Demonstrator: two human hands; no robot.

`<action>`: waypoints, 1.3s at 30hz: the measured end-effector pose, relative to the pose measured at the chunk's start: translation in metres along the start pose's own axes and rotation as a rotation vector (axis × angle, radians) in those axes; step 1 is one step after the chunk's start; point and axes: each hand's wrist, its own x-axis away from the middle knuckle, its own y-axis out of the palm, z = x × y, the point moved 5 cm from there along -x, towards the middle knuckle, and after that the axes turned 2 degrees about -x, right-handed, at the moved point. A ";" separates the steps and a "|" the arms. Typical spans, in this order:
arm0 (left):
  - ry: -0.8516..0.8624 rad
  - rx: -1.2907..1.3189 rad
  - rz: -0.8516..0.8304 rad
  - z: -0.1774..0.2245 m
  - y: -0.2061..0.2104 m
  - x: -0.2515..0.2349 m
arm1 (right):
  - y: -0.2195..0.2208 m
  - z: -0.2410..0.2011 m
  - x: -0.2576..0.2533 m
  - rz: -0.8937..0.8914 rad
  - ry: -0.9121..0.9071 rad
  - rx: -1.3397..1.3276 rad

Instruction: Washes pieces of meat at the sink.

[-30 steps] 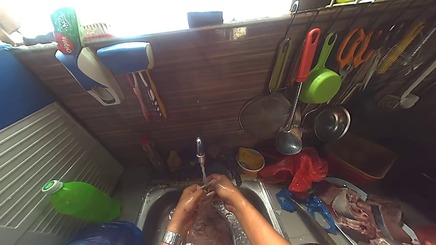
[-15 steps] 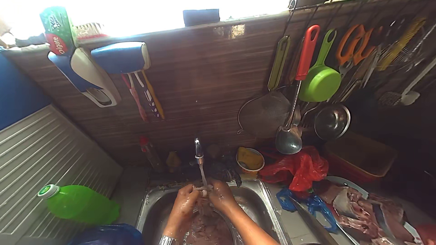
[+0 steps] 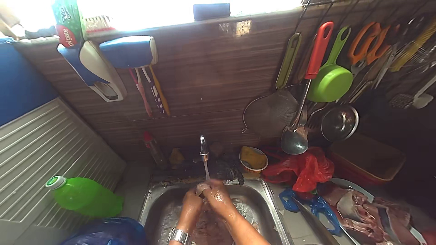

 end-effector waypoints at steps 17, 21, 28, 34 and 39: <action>0.152 0.470 0.177 0.013 0.006 0.018 | -0.026 0.040 -0.011 -0.022 0.202 0.584; 0.162 0.199 0.137 0.003 -0.001 0.012 | -0.030 0.039 -0.010 0.008 0.107 0.359; -0.127 -0.120 -0.054 -0.031 0.019 -0.002 | -0.019 0.061 -0.003 0.268 0.200 -0.492; -0.225 0.006 -0.112 -0.047 0.027 -0.004 | -0.014 0.070 0.013 0.239 0.255 -0.580; -0.157 -0.114 -0.083 -0.062 0.023 -0.014 | -0.008 0.073 0.030 -0.045 0.279 -0.370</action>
